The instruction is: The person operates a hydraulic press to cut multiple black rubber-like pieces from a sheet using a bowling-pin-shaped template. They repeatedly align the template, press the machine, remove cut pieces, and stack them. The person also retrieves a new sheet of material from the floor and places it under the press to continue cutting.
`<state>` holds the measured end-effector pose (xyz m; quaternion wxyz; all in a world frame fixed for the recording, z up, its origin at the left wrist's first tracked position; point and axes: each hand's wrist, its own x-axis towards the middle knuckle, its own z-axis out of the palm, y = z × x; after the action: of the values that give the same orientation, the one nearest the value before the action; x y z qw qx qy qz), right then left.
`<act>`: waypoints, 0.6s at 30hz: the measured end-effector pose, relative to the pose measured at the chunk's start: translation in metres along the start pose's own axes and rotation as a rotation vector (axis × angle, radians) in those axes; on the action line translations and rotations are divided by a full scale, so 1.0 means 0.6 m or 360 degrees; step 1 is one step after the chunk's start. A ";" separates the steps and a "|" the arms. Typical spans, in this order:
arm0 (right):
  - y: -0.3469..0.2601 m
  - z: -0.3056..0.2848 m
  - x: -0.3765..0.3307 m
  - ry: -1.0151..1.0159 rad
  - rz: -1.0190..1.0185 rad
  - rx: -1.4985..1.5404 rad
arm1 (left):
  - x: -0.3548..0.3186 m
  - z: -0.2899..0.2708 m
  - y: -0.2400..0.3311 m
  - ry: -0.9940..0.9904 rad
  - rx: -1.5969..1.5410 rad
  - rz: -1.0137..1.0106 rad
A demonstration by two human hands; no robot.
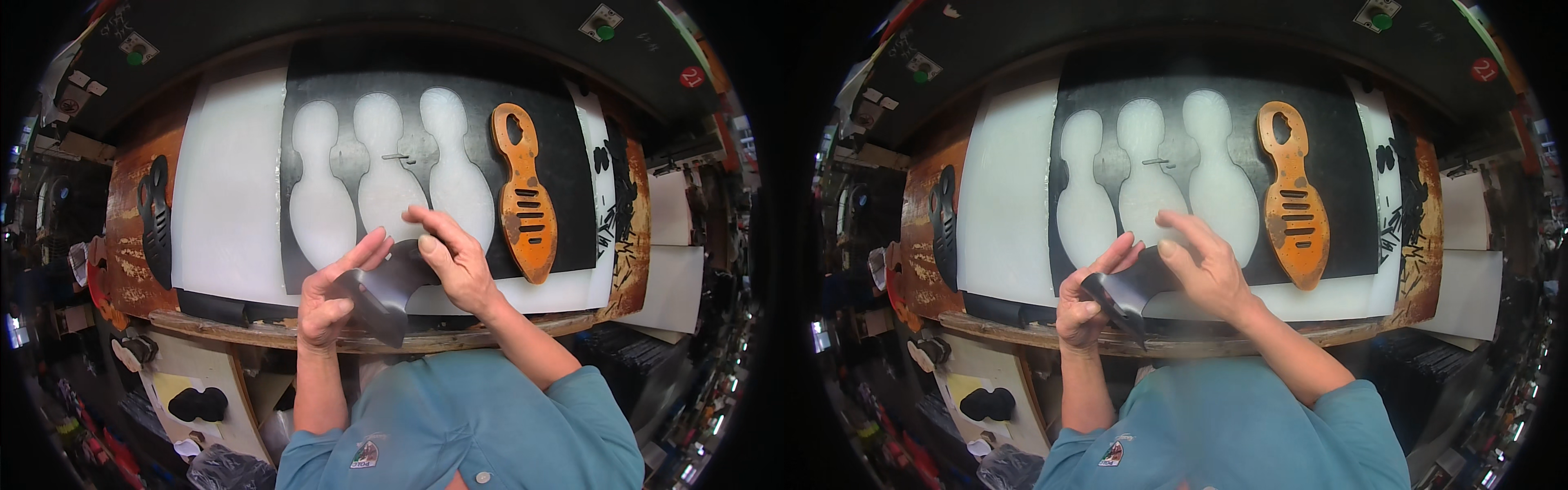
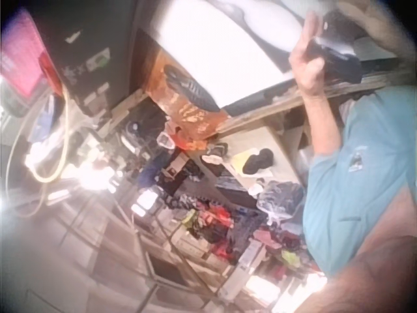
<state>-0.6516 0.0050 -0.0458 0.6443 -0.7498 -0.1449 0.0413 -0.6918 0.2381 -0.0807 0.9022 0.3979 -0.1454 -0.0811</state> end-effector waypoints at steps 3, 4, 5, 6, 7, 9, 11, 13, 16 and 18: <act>-0.012 -0.005 -0.014 -0.0238 0.0238 0.0010 | -0.002 -0.004 0.002 -0.0072 0.0034 0.0002; -0.015 -0.005 -0.018 -0.0235 0.0416 0.0361 | -0.003 -0.003 0.000 -0.0140 0.0031 0.0020; -0.018 -0.005 -0.022 -0.0202 0.0421 0.0516 | -0.002 0.000 -0.002 -0.0123 0.0017 0.0009; -0.020 -0.004 -0.026 -0.0211 0.0485 0.0652 | -0.004 0.003 -0.003 -0.0124 -0.0013 0.0022; -0.020 -0.003 -0.028 -0.0222 0.0545 0.0788 | -0.004 0.007 -0.005 -0.0130 -0.0047 0.0048; -0.019 0.003 -0.033 -0.0162 0.0449 0.0743 | -0.007 0.015 -0.005 -0.0144 0.0025 0.0034; -0.014 0.007 -0.033 -0.0097 0.0408 0.0663 | -0.008 0.020 -0.001 -0.0182 0.0104 0.0047; -0.007 0.010 -0.029 -0.0032 0.0423 0.0554 | -0.008 0.023 0.010 -0.0183 0.0184 0.0053; 0.011 -0.002 -0.008 0.0239 -0.0307 -0.0316 | -0.011 0.026 0.039 0.0055 0.0228 -0.0023; 0.022 -0.026 0.005 0.0480 -0.0616 -0.0599 | -0.007 0.015 0.073 0.0104 0.0571 0.0006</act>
<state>-0.6429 -0.0105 -0.0556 0.5041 -0.8122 -0.1928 -0.2213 -0.6972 0.2623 -0.0435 0.8212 0.5545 -0.1290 -0.0391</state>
